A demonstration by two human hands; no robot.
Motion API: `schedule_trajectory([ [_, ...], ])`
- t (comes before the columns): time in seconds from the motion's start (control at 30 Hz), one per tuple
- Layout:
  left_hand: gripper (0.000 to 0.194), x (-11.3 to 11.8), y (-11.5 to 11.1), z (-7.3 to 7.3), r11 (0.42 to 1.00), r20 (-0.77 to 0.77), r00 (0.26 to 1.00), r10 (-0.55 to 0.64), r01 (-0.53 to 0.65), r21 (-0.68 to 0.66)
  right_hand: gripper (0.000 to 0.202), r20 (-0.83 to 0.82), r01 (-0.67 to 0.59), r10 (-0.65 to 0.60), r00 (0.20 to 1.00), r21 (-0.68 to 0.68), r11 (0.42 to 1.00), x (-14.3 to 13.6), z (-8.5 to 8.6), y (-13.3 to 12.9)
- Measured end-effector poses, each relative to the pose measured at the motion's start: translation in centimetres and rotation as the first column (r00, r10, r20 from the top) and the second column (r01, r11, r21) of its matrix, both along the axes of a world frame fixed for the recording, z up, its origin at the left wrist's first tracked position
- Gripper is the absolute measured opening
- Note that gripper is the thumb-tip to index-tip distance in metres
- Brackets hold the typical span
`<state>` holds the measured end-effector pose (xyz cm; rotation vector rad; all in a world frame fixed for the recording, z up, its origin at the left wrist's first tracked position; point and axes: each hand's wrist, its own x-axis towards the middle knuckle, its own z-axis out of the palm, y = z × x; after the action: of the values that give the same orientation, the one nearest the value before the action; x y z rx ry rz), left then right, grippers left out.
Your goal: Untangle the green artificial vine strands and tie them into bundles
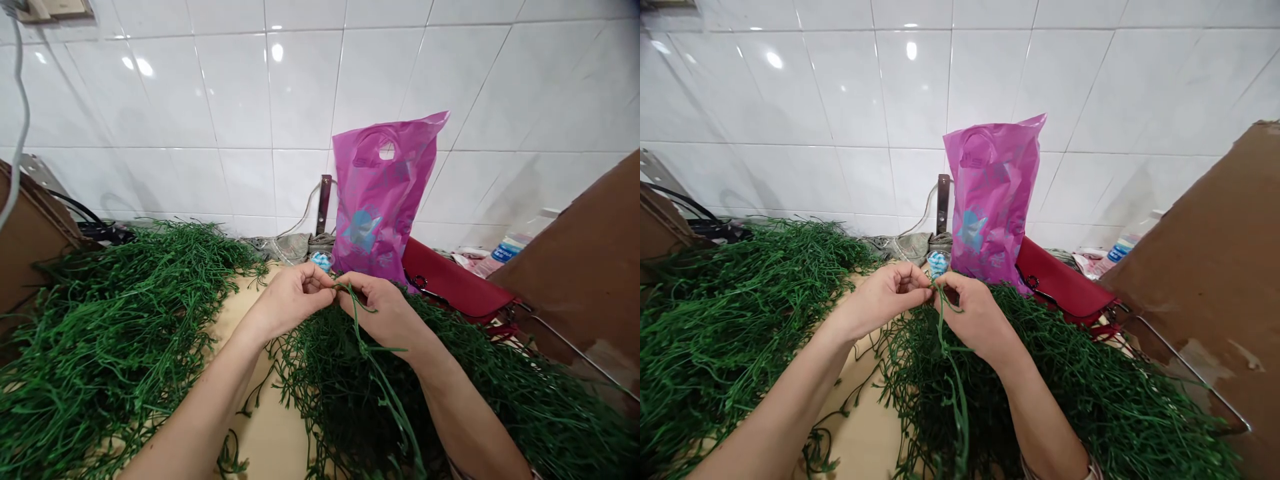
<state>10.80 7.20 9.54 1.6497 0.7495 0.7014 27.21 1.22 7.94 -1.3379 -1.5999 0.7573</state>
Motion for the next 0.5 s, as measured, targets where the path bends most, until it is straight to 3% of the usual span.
schedule_trajectory([
  [0.17, 0.014, -0.5, 0.8, -0.2, 0.975, 0.247, 0.966, -0.078, 0.125, -0.185, 0.025, 0.057, -0.075, 0.068, 0.996, 0.127, 0.989, 0.2, 0.1, 0.0],
  [0.3, 0.032, -0.3, 0.5, -0.5, 0.878, 0.397, 0.911, -0.114, 0.279, -0.389, 0.029, -0.108, -0.205, 0.21, 0.972, 0.061, 0.977, 1.4, 0.1, -0.5],
  [0.4, 0.038, 0.1, -0.1, -0.6, 0.816, 0.465, 0.878, -0.11, 0.347, -0.462, 0.036, -0.227, -0.304, 0.302, 0.926, 0.026, 0.952, 2.4, -0.2, -0.9],
  [0.5, 0.036, 0.2, -0.4, -0.6, 0.845, 0.438, 0.894, -0.096, 0.306, -0.439, 0.035, -0.175, -0.29, 0.287, 0.942, 0.009, 0.957, 2.7, 0.1, -0.9],
])
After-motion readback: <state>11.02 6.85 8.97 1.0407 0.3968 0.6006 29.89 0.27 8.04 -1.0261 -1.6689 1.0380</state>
